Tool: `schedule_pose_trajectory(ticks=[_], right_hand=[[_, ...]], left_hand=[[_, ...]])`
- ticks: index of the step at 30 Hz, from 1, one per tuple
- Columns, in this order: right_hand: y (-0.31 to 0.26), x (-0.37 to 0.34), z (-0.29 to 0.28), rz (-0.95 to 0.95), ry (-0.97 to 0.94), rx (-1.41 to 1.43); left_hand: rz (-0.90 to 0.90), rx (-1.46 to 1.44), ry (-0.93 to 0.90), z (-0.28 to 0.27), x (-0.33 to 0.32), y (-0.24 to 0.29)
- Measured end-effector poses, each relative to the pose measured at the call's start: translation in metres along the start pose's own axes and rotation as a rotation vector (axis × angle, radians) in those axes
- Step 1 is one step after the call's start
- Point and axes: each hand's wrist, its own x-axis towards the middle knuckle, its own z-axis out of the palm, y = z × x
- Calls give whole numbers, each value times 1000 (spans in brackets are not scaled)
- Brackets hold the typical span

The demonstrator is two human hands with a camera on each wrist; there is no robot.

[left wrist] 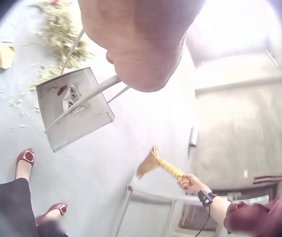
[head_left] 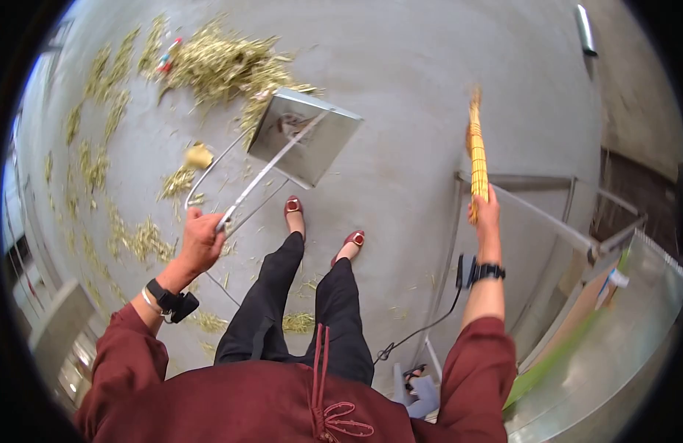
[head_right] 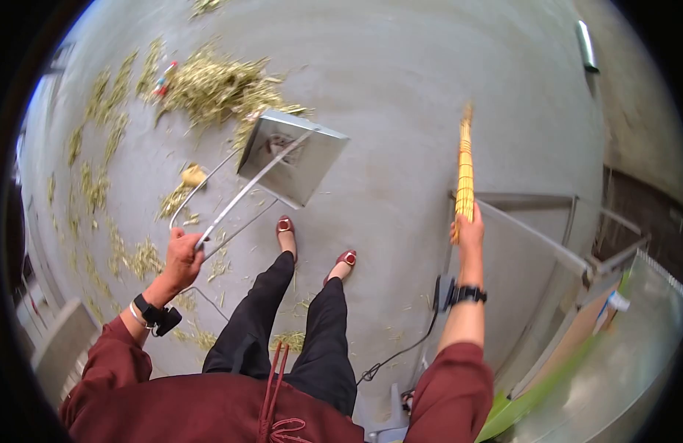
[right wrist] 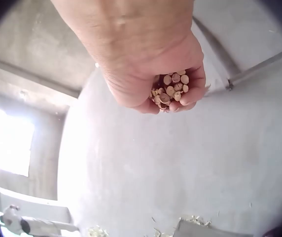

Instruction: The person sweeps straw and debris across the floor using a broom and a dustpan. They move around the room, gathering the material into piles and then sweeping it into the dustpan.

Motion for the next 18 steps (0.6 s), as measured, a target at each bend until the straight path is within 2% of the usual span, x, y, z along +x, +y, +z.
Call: schedule_pose_trajectory(ticks=[1,2,3,4,6,7,8,9,10,11,13,15,16,18], right_hand=[[-11,23,31,2,2,8],[-15,46,61,8,-12,17],[-13,62,95,3,-110,15],[-6,76,128,1,-204,12],[36,51,231,-274,-160,-236],[64,29,283,-406,-152,-346],[90,6,336,-537,-128,-449],[89,-60,378,-469,-207,-423],[99,-113,414,-430,-261,-492],[98,-167,437,-347,-408,-378],[129,-227,481,-133,-634,-320],[116,-275,499,-127,-804,-472],[96,-291,497,-129,-817,-497],[49,-316,495,-74,-1056,-547]], left_hand=[[-42,-1,12,-4,-29,-20],[-255,12,76,-4,-57,-40],[-462,25,141,-10,-83,-55],[-491,18,150,-18,-106,-66],[-1007,-299,257,-27,-151,-82],[-1038,-308,269,-27,-179,-89],[-1141,-333,339,-23,-207,-94],[-1240,-357,414,-20,-234,-98],[-1264,-370,426,-16,-260,-98],[-1319,-355,506,-10,-284,-98],[-1404,-351,599,2,-321,-92],[-1468,-462,789,11,-344,-85],[-1491,-470,801,14,-351,-78],[-1604,-613,916,16,-356,-69]])
